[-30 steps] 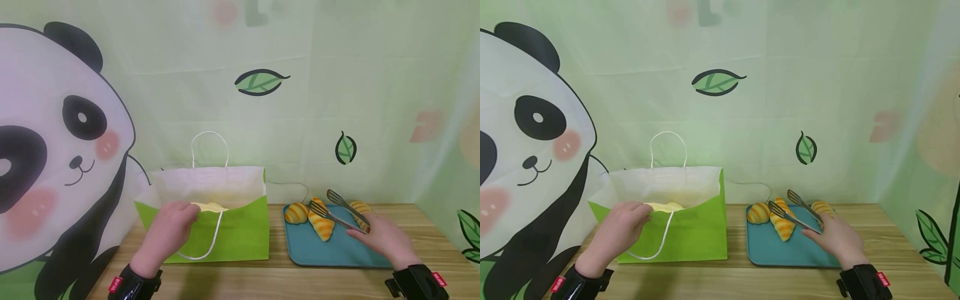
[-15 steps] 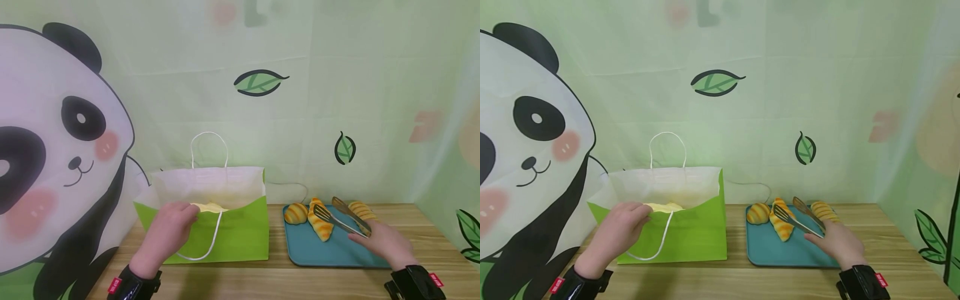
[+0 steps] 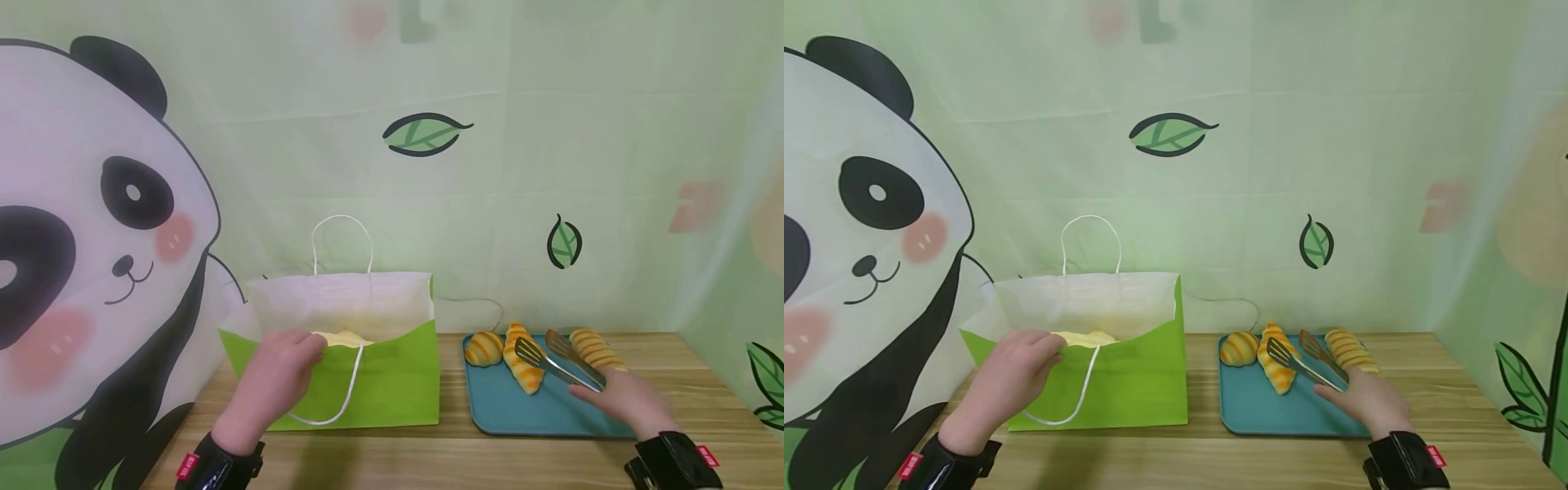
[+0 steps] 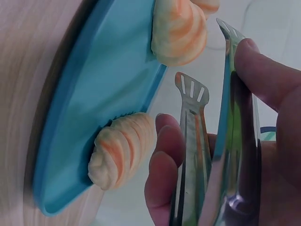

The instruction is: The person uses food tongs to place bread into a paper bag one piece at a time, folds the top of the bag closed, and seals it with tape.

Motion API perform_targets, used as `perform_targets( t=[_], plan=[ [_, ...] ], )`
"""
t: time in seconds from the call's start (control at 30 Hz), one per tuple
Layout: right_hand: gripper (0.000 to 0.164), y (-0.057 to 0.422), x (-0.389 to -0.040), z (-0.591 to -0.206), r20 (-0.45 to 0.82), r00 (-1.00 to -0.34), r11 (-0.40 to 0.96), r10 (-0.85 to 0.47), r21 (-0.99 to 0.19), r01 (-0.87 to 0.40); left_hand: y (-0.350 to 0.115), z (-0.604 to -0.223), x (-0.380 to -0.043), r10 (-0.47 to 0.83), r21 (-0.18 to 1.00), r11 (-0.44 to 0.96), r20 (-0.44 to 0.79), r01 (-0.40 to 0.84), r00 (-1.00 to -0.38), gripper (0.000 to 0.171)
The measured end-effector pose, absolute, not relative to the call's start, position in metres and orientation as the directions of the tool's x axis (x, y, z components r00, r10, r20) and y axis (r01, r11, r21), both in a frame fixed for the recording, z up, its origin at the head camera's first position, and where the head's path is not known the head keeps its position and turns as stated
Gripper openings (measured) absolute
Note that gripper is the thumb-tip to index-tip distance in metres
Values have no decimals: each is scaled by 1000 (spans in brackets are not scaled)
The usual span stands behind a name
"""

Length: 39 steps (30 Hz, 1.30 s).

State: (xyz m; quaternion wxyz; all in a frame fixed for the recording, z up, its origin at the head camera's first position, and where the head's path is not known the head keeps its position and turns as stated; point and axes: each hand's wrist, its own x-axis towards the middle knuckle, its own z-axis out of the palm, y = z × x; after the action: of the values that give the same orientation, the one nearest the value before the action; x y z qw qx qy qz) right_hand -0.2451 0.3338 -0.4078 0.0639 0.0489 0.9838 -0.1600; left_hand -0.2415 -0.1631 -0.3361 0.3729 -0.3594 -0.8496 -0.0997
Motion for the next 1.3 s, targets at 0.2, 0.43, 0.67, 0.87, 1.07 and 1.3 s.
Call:
perform_targets(
  t=[0.2,0.43,0.67,0.87,1.07,1.3],
  plan=[
    [107,332,-246,-412,-173,-983,941,67,-317,120,-164,-336,-242,538,-104,715,713,692,-449,20],
    [103,332,-250,-414,-203,-976,926,74,-349,143,-163,-336,-242,538,-103,712,716,695,-445,21],
    [105,330,-254,-417,-242,-967,910,83,-378,173,-164,-337,-243,537,-101,713,716,694,-447,22],
    [89,326,-254,-418,-252,-964,903,88,-389,184,-164,-336,-242,535,-98,715,714,692,-451,22],
    [93,323,-256,-418,-281,-956,916,85,-354,186,-164,-336,-242,533,-95,716,714,692,-453,22],
    [100,319,-257,-417,-294,-950,919,106,-337,207,-164,-336,-241,536,-103,714,717,692,-447,22]
  ],
)
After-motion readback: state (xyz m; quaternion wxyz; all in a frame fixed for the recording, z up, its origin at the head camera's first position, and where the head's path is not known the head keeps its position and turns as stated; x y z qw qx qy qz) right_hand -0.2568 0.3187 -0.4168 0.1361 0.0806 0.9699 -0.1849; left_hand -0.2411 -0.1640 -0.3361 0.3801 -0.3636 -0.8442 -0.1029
